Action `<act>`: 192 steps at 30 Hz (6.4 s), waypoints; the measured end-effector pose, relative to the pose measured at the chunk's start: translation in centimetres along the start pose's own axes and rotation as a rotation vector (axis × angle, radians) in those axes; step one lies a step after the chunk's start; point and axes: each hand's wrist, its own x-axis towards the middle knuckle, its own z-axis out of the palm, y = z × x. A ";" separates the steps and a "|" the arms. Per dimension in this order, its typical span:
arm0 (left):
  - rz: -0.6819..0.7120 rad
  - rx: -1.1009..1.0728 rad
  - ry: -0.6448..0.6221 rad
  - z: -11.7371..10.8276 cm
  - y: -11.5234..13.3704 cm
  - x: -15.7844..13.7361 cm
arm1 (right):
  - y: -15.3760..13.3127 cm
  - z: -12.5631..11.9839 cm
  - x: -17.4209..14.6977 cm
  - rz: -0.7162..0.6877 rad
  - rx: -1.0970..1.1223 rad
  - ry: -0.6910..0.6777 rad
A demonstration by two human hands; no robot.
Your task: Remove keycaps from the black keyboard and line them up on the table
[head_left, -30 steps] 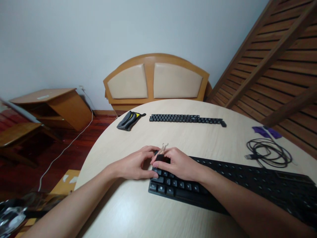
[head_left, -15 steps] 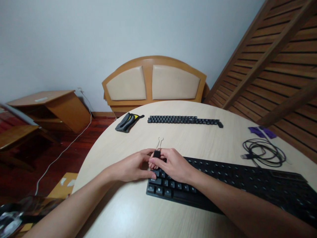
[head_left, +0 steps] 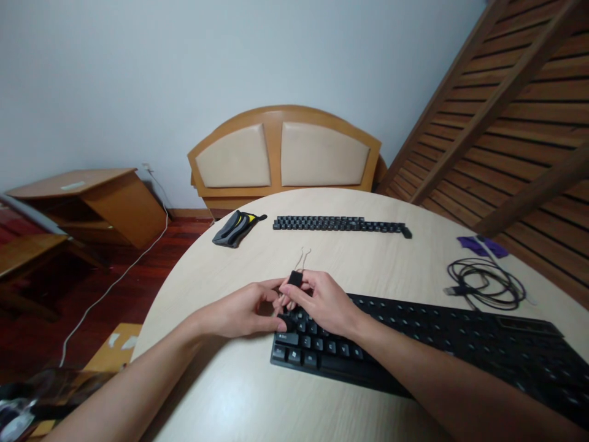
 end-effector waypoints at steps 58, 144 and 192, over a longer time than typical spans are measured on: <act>-0.099 0.616 0.781 -8.5 -11.1 10.3 | 0.2 -1.2 0.5 0.080 0.024 0.207; 0.154 0.332 -0.062 0.0 1.6 2.4 | -1.1 -2.0 -3.8 0.008 -0.473 0.004; 0.156 0.320 -0.106 0.0 0.9 2.5 | -0.7 -1.9 -3.9 -0.190 -0.460 -0.104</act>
